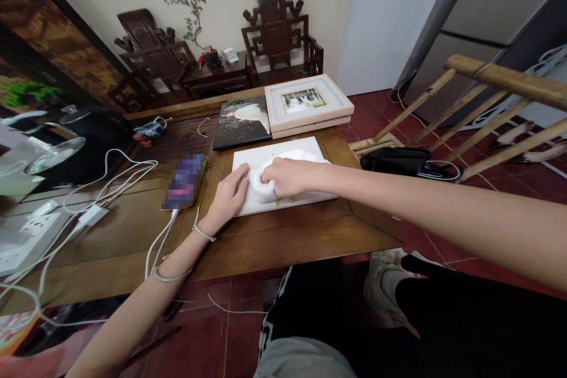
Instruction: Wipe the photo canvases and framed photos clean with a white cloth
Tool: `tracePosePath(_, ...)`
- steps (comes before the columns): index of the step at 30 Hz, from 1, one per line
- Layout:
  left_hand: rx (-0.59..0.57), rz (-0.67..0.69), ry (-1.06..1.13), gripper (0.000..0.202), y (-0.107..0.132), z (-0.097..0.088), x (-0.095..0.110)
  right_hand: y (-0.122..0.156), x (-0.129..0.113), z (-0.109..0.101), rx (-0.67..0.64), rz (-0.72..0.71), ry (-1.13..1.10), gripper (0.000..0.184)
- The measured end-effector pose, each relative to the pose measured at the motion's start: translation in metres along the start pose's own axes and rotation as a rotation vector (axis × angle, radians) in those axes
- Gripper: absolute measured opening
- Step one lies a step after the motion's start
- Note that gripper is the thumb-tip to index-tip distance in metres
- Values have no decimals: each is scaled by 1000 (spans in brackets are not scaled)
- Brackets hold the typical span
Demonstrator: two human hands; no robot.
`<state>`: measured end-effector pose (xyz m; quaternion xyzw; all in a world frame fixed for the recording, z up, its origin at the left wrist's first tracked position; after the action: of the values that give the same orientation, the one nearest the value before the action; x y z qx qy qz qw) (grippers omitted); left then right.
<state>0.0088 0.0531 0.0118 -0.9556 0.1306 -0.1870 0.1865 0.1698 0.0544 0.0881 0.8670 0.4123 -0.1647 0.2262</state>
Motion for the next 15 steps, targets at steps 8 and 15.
tracePosePath(8, -54, 42, -45, 41, 2, 2, 3, -60, 22, -34, 141, 78, 150, 31)
tracePosePath(15, -52, 38, -20, 40, 1, 1, 1, -110, 7, -44, 206, 103, 115, 33)
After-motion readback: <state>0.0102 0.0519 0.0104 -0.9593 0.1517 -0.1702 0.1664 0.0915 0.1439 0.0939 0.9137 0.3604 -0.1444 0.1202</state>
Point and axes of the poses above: each hand's wrist, its own y-axis away from the middle knuckle, its own z-axis out of the palm, x = y × z, the point moved 6 cm from there along -y, towards the middle knuckle, and after that the axes turned 14 degrees about -y, right-handed, at the moved point
